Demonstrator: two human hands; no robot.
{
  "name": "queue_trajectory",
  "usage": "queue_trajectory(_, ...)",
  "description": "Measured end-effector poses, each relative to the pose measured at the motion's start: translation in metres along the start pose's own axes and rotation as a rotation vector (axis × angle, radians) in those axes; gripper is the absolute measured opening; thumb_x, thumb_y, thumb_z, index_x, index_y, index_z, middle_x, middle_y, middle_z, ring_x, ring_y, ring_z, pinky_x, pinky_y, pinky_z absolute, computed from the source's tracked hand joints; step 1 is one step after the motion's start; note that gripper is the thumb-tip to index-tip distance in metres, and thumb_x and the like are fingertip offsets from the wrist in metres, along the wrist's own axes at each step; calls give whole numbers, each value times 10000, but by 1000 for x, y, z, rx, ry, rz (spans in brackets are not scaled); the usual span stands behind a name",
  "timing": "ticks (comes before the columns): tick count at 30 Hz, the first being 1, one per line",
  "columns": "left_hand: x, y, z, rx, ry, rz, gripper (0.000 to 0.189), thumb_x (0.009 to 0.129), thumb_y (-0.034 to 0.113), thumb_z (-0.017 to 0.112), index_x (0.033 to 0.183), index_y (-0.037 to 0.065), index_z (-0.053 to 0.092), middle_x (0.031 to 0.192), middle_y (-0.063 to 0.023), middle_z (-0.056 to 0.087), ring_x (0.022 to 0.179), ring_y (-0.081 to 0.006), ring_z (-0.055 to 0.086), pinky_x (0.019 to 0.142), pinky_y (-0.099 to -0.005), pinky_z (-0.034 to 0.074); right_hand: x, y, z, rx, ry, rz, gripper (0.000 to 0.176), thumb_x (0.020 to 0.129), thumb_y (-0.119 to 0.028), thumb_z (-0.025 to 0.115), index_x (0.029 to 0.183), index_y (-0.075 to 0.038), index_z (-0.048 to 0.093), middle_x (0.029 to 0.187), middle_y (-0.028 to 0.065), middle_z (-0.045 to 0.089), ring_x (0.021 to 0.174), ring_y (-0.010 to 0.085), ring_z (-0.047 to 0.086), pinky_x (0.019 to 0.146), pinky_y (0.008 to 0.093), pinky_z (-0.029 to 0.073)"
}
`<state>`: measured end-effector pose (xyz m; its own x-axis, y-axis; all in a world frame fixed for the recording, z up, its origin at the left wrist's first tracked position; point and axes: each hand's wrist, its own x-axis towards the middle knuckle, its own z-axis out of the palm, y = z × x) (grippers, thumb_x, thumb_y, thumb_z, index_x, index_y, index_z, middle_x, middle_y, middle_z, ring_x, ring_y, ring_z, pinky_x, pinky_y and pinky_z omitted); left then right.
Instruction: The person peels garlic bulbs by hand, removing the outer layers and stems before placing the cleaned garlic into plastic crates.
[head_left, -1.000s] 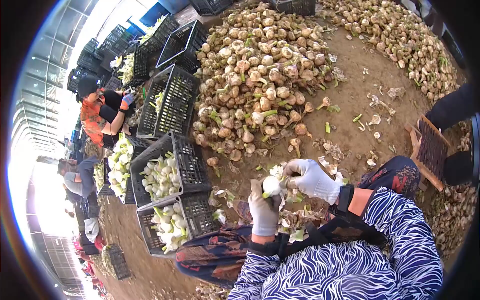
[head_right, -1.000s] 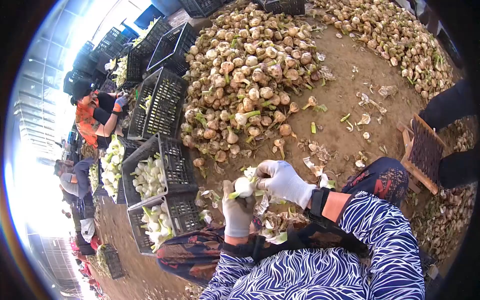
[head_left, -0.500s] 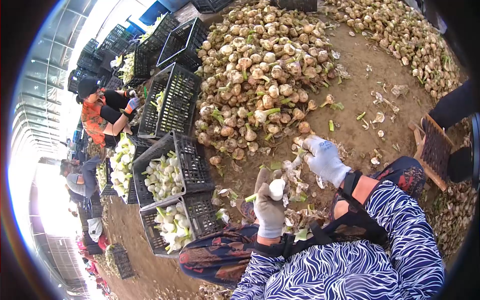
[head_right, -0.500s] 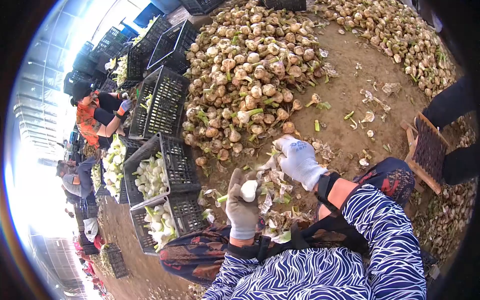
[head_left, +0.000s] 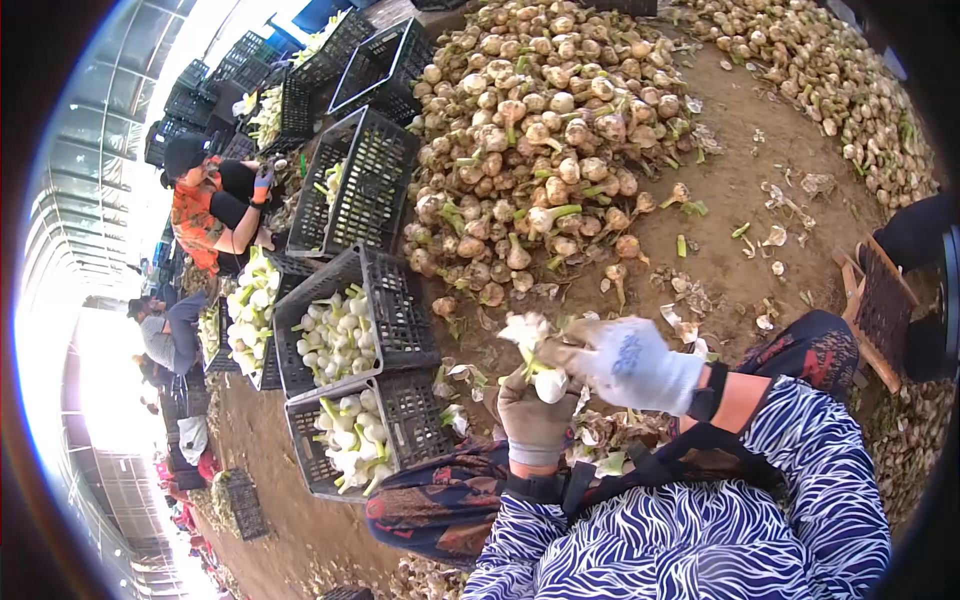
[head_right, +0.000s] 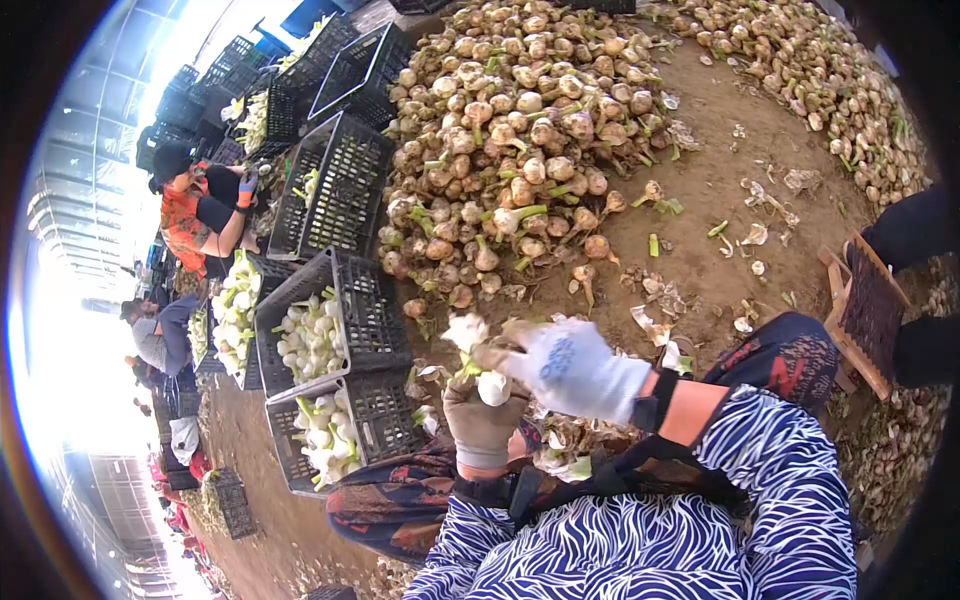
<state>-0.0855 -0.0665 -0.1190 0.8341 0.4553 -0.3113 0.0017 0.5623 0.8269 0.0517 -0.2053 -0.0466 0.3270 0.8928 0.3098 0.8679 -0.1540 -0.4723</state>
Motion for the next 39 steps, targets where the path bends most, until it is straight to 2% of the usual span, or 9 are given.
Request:
queue_trajectory(7, 5, -18, -12, 192, -178, 43, 420, 867, 282, 530, 1254, 127, 580, 1286, -77, 598, 1227, -210, 522, 1051, -410, 385, 2, 8, 16, 84, -3, -115, 312, 755, -153, 621, 1063, -105, 628, 1032, 60, 615, 878, 243, 659, 696, 380, 533)
queue_trajectory(10, 12, 3, 9, -782, -81, -91, 532, 872, 319, 534, 1299, 3, 527, 1417, -237, 438, 1385, -425, 294, 1164, -547, 197, -17, -2, 29, 144, -35, -132, 264, 766, -135, 594, 1020, -73, 620, 1056, 73, 618, 859, 264, 660, 697, 381, 534)
queue_trajectory(15, 26, 50, -24, -922, 116, 81, 495, 834, 266, 530, 1233, -26, 559, 1386, -259, 463, 1352, -432, 344, 1136, -606, 218, -42, -33, 39, 114, -1214, -103, 239, 773, -160, 619, 988, -95, 702, 948, 131, 693, 898, 290, 688, 661, 402, 554)
queue_trajectory(19, 65, 146, -84, -173, 396, 409, 747, 878, 478, 466, 1356, -89, 379, 1355, -284, 462, 1270, -474, 416, 1047, -589, 350, -36, -23, 17, 91, -1018, 13, 156, 740, -144, 659, 866, -87, 730, 875, 113, 704, 811, 278, 708, 655, 425, 556)
queue_trajectory(22, 137, 121, -163, -764, 196, 286, 575, 920, 414, 473, 1278, -36, 470, 1210, -225, 557, 1000, -381, 597, 801, -468, 520, -27, -13, 13, 214, -666, -25, 188, 740, -229, 663, 846, -73, 676, 842, 114, 643, 741, 316, 678, 560, 432, 530)
queue_trajectory(25, 180, 37, -70, 70, 266, 44, 169, 901, 184, 543, 863, 27, 593, 834, -60, 617, 722, -169, 590, 673, -351, 533, -13, -10, -16, 244, -470, 88, 230, 800, -284, 633, 910, -82, 639, 816, 107, 628, 731, 303, 675, 555, 440, 526)
queue_trajectory(33, 222, -180, 36, 2033, -441, 365, 586, 761, 107, 632, 1326, 216, 524, 1383, -174, 460, 1175, -418, 520, 959, -424, 473, -3, 33, -49, 223, -197, 222, 288, 852, -308, 576, 984, -57, 623, 997, 125, 643, 778, 244, 682, 553, 395, 543)
queue_trajectory(37, 209, -166, 38, 1859, -466, -90, 543, 750, 37, 638, 1272, 151, 543, 1285, -139, 549, 1044, -353, 616, 832, -457, 538, -3, 51, -58, 138, 10, 318, 346, 869, -341, 589, 1097, -82, 594, 1021, 126, 626, 755, 247, 673, 585, 360, 536)
queue_trajectory(39, 196, -170, 9, 860, -304, -368, 535, 750, 13, 652, 1265, 96, 536, 1198, -122, 589, 968, -305, 637, 801, -419, 553, -3, 57, -57, 102, -34, 466, 535, 873, -320, 595, 1332, -85, 452, 1151, 209, 584, 915, 307, 660, 669, 401, 545)
